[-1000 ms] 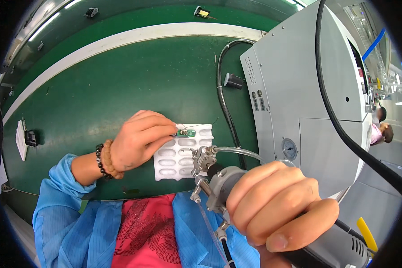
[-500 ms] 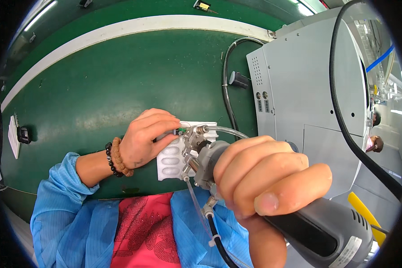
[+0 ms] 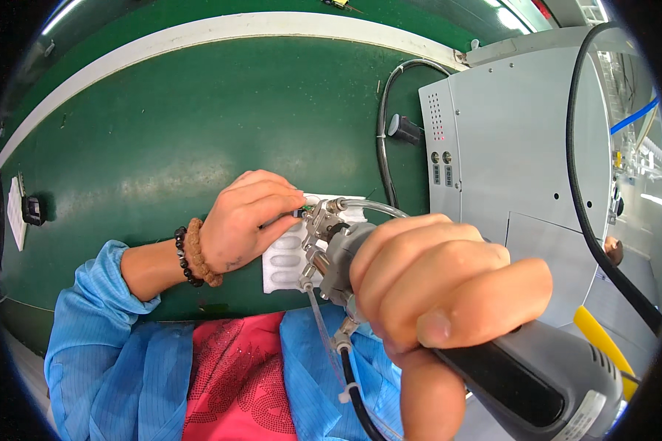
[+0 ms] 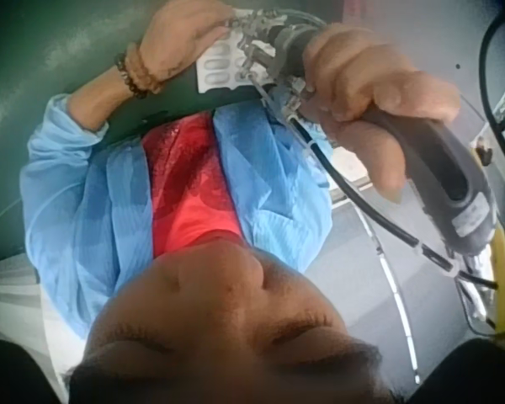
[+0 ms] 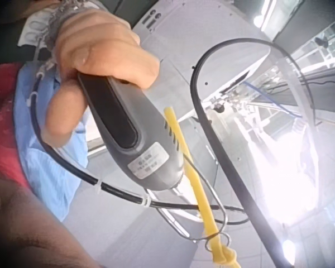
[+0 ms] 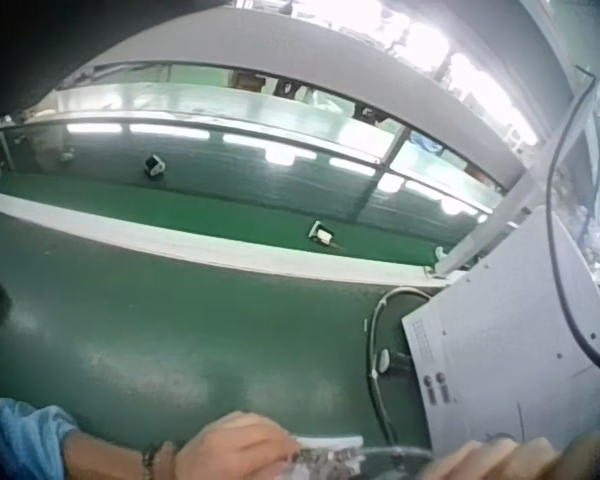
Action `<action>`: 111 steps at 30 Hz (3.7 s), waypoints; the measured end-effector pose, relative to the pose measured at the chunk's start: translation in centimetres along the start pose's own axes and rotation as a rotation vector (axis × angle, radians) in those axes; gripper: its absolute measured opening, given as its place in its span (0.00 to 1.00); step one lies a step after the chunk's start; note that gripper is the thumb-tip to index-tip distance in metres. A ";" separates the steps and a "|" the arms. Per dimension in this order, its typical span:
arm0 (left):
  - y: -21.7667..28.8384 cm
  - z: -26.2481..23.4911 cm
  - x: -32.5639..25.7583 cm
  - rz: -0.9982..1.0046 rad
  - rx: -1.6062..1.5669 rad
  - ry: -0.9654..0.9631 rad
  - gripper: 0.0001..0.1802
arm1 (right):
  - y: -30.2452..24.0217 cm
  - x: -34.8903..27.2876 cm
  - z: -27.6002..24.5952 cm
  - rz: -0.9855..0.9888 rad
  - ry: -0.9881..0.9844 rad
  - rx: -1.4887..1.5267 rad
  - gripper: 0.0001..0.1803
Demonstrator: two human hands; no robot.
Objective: The person uses a soldering iron to apply heat to small electronic components held in a white foam tray. They repeatedly pick up components, solder them, and place them on the green workbench. The person also wipes the soldering iron tip on a white cloth during the process.
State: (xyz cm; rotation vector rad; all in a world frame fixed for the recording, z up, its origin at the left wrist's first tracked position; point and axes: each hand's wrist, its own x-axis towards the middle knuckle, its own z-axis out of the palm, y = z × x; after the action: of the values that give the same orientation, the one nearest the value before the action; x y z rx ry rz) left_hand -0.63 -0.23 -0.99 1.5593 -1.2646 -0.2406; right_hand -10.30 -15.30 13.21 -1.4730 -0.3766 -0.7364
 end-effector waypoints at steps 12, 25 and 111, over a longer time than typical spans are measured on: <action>-0.1 0.2 -0.4 -0.011 0.013 -0.003 0.16 | -3.1 0.0 -0.7 0.001 -0.033 -0.017 0.27; -0.9 -8.5 5.6 -0.398 -0.098 0.100 0.14 | -6.5 -1.7 -2.0 -0.146 0.122 -0.016 0.27; 2.2 -0.9 1.1 -0.108 -0.086 0.010 0.16 | -7.7 -1.4 -1.9 -0.161 0.139 0.021 0.25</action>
State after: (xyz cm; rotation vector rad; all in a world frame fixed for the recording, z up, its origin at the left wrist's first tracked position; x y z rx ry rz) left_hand -0.81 -0.25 1.61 1.5546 -1.1486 -0.3516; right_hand -16.72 -16.41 17.93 -1.3737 -0.3981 -0.9553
